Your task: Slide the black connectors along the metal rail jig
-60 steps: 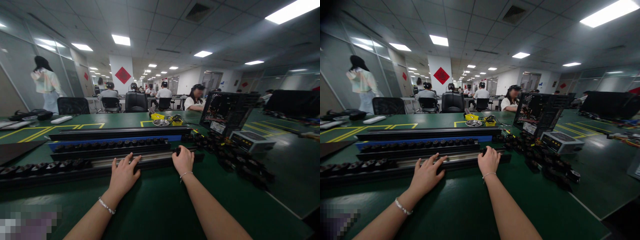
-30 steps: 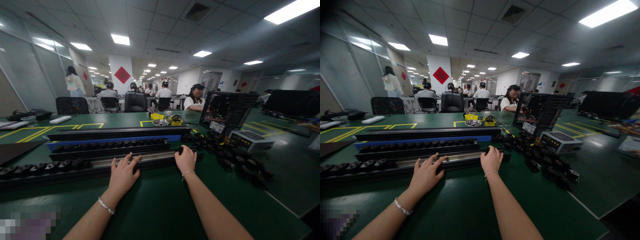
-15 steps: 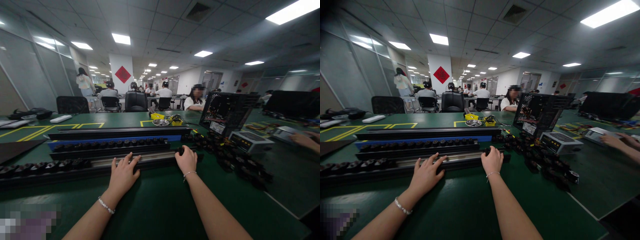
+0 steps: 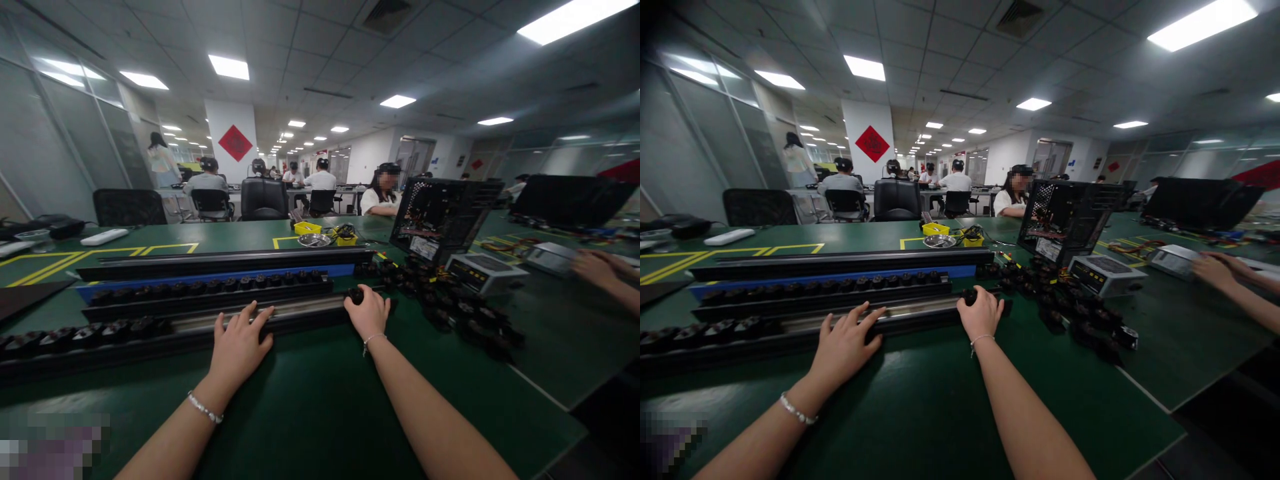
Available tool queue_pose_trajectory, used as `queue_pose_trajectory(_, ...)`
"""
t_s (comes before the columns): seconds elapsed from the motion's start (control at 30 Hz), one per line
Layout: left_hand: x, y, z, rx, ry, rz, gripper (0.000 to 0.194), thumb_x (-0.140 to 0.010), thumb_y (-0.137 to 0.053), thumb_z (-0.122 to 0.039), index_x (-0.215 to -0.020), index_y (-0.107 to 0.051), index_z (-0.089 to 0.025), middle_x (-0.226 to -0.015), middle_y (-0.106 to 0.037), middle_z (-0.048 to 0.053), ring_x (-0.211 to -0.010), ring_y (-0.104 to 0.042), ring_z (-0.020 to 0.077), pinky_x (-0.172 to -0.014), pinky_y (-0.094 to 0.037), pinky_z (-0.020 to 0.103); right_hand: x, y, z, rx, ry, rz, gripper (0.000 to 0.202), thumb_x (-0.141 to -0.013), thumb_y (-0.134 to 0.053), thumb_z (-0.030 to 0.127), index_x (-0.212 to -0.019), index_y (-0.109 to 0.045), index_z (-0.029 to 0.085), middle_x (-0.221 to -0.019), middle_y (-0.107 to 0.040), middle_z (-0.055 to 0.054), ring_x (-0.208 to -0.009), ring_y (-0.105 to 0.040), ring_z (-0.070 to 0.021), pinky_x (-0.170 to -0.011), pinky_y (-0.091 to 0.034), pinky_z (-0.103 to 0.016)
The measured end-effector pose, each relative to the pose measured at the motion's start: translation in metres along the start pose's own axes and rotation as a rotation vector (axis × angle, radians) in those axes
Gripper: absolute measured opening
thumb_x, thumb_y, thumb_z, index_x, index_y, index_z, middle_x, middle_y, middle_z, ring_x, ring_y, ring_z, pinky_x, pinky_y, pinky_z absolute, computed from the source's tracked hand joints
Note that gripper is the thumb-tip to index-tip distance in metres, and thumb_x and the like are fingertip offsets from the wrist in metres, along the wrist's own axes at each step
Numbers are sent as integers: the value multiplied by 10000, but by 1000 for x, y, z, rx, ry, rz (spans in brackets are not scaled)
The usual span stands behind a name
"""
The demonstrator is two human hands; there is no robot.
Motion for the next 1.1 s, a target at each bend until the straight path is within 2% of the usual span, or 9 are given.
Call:
queue_pose_trajectory(0.4, 0, 3, -2, 13, -2, 0, 492, -795, -465, -370, -1287, -456, -364, -1385, -454, 70, -1131, -520, 267, -1054, -164, 580, -2, -1, -3, -6, 13, -2, 414, -767, -477, 369, -1128, -556, 183, -1146, -596, -95, -1168, -446, -230, -1080, -103, -460)
queue_pose_trajectory(0.57, 0, 2, -1, -2, -12, -14, 487, -795, -465, -380, -1282, -455, -372, -1375, -461, 70, -1111, -531, 271, -1040, -185, 591, -4, 1, -10, 6, 0, -56, 422, -763, -495, 403, -1115, -570, 182, -1164, -585, -108, -1205, -400, -249, -1064, -118, -507)
queue_pose_trajectory(0.73, 0, 2, -1, 8, -9, -11, 490, -795, -468, -384, -1284, -457, -363, -1380, -455, 70, -1118, -527, 274, -1046, -178, 588, -8, 0, -19, 7, -33, -58, 378, -761, -491, 416, -1062, -594, 213, -1232, -557, -73, -1216, -371, -248, -1053, -115, -554)
queue_pose_trajectory(0.93, 0, 1, 0, 12, -6, 1, 493, -794, -470, -391, -1286, -454, -368, -1385, -451, 70, -1129, -521, 275, -1049, -170, 589, -10, 2, -24, 22, -63, -83, 377, -756, -493, 426, -1040, -609, 207, -1278, -523, -75, -1236, -343, -250, -1055, -146, -535)
queue_pose_trajectory(1.1, 0, 0, 0, 12, -10, -11, 497, -791, -470, -392, -1287, -453, -370, -1386, -450, 68, -1134, -519, 279, -1051, -169, 588, -12, 5, -28, 36, -77, -90, 396, -748, -510, 430, -1057, -612, 204, -1340, -459, -91, -1275, -295, -272, -1033, -225, -490)
Point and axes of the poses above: each hand's wrist, its own x-axis away from the middle knuckle, its own y-axis out of the back of the hand, z = x × y, the point moved 6 cm from there along -x, towards the middle knuckle
